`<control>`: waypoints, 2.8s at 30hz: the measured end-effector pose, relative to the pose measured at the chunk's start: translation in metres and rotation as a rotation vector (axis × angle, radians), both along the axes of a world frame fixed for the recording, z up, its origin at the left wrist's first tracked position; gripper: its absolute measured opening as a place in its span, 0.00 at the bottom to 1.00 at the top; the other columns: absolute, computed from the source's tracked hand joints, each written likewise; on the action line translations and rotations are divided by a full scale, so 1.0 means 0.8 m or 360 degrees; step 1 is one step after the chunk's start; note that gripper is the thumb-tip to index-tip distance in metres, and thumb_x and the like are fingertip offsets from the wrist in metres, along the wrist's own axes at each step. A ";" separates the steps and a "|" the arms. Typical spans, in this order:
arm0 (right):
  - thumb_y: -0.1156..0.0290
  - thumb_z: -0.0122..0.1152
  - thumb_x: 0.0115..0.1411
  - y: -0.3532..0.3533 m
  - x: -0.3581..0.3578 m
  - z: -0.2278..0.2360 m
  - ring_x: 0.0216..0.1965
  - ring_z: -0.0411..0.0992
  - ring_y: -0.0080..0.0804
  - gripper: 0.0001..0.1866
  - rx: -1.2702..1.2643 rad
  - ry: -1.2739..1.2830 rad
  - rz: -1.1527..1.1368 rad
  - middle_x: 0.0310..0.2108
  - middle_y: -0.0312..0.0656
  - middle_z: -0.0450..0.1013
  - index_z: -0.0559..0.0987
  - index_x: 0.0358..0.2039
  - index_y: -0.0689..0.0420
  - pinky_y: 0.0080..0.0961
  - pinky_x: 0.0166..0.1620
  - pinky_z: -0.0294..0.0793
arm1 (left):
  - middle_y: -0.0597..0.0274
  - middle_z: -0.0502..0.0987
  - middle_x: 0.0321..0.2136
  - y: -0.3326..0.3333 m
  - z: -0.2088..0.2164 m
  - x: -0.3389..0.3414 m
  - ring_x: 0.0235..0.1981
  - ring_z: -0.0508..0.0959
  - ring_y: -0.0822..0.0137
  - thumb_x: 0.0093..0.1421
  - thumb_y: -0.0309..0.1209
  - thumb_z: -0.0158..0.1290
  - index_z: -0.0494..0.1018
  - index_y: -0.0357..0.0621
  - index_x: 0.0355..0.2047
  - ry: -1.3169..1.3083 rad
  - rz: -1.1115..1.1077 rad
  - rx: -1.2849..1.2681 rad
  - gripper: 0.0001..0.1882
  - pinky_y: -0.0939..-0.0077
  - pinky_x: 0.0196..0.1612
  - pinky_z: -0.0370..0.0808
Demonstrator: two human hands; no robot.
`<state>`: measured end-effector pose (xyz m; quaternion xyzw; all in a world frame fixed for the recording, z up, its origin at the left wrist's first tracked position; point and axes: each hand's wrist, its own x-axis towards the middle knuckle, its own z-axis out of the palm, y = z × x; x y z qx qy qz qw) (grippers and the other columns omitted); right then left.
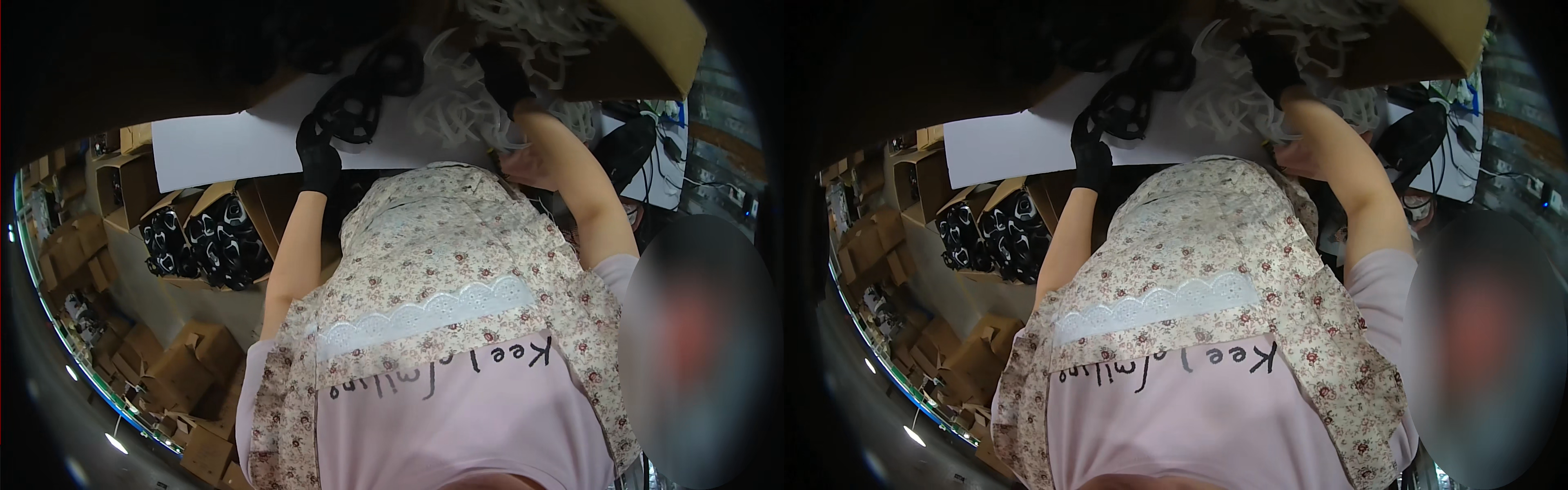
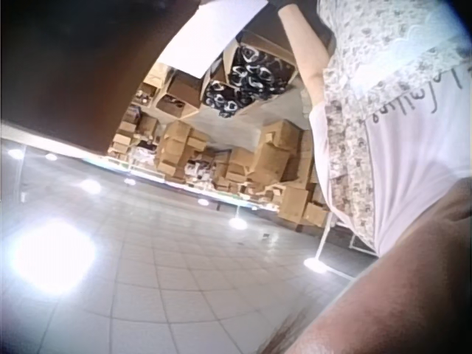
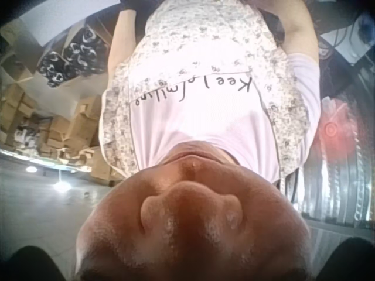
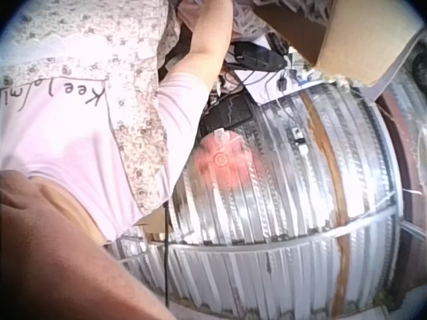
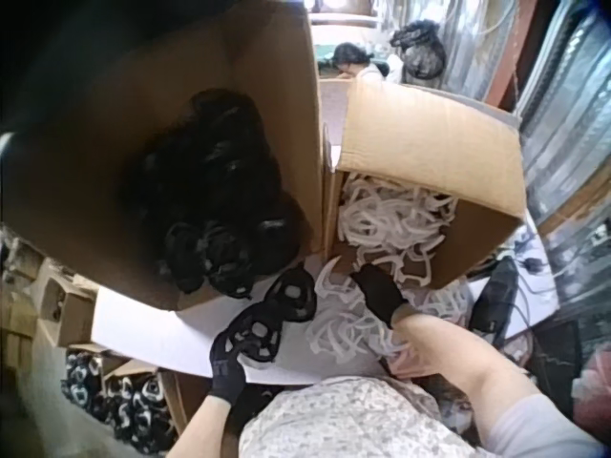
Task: The person assembles black plastic industrial components by hand on a workstation.
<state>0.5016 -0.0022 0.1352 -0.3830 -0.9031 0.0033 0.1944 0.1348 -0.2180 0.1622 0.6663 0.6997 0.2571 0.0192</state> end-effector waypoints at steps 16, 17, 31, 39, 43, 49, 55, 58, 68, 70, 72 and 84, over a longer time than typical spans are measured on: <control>0.64 0.57 0.60 0.008 -0.009 0.112 0.47 0.73 0.42 0.16 -0.0215 0.0005 -0.0129 0.48 0.44 0.74 0.78 0.46 0.55 0.36 0.50 0.71 | 0.49 0.80 0.31 0.023 -0.083 0.038 0.34 0.79 0.56 0.59 0.45 0.56 0.77 0.36 0.35 -0.1903 0.1262 -0.0421 0.20 0.62 0.36 0.73; 0.64 0.58 0.60 0.005 -0.004 0.109 0.46 0.73 0.43 0.14 -0.0370 0.0366 -0.0073 0.46 0.43 0.75 0.80 0.45 0.54 0.36 0.47 0.72 | 0.52 0.79 0.30 0.024 -0.056 0.036 0.33 0.79 0.59 0.59 0.46 0.57 0.76 0.36 0.36 -0.1492 0.1078 -0.0449 0.22 0.63 0.36 0.73; 0.62 0.60 0.60 -0.089 -0.034 0.221 0.31 0.75 0.26 0.15 -0.1572 0.1128 0.0158 0.30 0.40 0.77 0.81 0.43 0.58 0.26 0.39 0.73 | 0.62 0.75 0.47 0.038 0.190 0.128 0.47 0.74 0.71 0.68 0.39 0.45 0.70 0.39 0.54 -0.1986 0.0194 -0.0545 0.20 0.74 0.50 0.70; 0.63 0.61 0.60 -0.106 -0.019 0.250 0.28 0.73 0.23 0.14 -0.1703 0.1117 0.0096 0.27 0.38 0.76 0.81 0.41 0.58 0.23 0.34 0.72 | 0.63 0.75 0.47 0.035 0.194 0.142 0.47 0.74 0.70 0.70 0.38 0.43 0.69 0.40 0.56 -0.1935 0.0086 -0.0564 0.20 0.74 0.52 0.70; 0.62 0.62 0.60 -0.118 -0.026 0.243 0.27 0.74 0.25 0.14 -0.1714 0.1388 0.0017 0.27 0.39 0.77 0.82 0.41 0.57 0.24 0.33 0.73 | 0.61 0.75 0.48 0.037 0.184 0.140 0.48 0.74 0.70 0.68 0.36 0.44 0.68 0.39 0.56 -0.2000 -0.0024 -0.0576 0.20 0.74 0.53 0.70; 0.57 0.65 0.58 -0.126 -0.021 0.240 0.30 0.78 0.32 0.16 -0.1598 0.1002 -0.0106 0.30 0.44 0.78 0.82 0.41 0.55 0.27 0.37 0.75 | 0.61 0.76 0.47 0.042 0.203 0.152 0.47 0.74 0.69 0.63 0.37 0.53 0.70 0.37 0.55 -0.2173 -0.0018 -0.0667 0.23 0.74 0.52 0.71; 0.58 0.67 0.56 -0.114 -0.020 0.214 0.40 0.77 0.39 0.20 -0.0547 0.0731 0.0095 0.42 0.50 0.76 0.80 0.46 0.56 0.34 0.42 0.75 | 0.62 0.78 0.43 0.043 0.211 0.151 0.43 0.76 0.71 0.56 0.36 0.61 0.73 0.36 0.52 -0.1957 0.0045 -0.0763 0.26 0.75 0.48 0.72; 0.60 0.67 0.58 -0.121 -0.026 0.222 0.49 0.74 0.38 0.28 -0.0939 0.1200 -0.0020 0.51 0.50 0.72 0.72 0.56 0.56 0.32 0.48 0.73 | 0.62 0.78 0.42 0.042 0.216 0.153 0.42 0.76 0.72 0.57 0.36 0.61 0.73 0.36 0.52 -0.1983 0.0060 -0.0815 0.25 0.76 0.46 0.72; 0.68 0.62 0.61 -0.117 -0.035 0.201 0.51 0.72 0.29 0.28 -0.2215 0.1596 0.0287 0.52 0.42 0.72 0.66 0.61 0.55 0.26 0.52 0.74 | 0.60 0.77 0.44 0.038 0.215 0.157 0.44 0.76 0.69 0.55 0.35 0.61 0.68 0.35 0.56 -0.2144 -0.0017 -0.1056 0.30 0.76 0.48 0.73; 0.72 0.59 0.63 -0.113 -0.034 0.197 0.54 0.69 0.28 0.30 -0.2280 0.1686 0.0336 0.53 0.42 0.70 0.63 0.64 0.57 0.25 0.56 0.70 | 0.59 0.76 0.46 0.039 0.209 0.157 0.45 0.76 0.68 0.54 0.35 0.62 0.66 0.36 0.58 -0.2127 -0.0287 -0.0930 0.33 0.75 0.49 0.73; 0.71 0.60 0.62 -0.118 -0.037 0.197 0.52 0.71 0.28 0.28 -0.2228 0.1747 0.0246 0.51 0.42 0.72 0.65 0.62 0.58 0.25 0.53 0.73 | 0.58 0.75 0.47 0.037 0.206 0.158 0.47 0.76 0.67 0.53 0.35 0.63 0.63 0.37 0.60 -0.2097 -0.0555 -0.0803 0.37 0.74 0.50 0.73; 0.67 0.63 0.61 -0.132 -0.022 0.178 0.48 0.73 0.28 0.27 -0.2066 0.1885 0.0025 0.48 0.43 0.74 0.67 0.58 0.63 0.25 0.52 0.73 | 0.54 0.71 0.56 0.034 0.216 0.180 0.56 0.71 0.63 0.55 0.28 0.61 0.63 0.38 0.61 -0.1579 -0.0240 -0.0709 0.34 0.69 0.57 0.70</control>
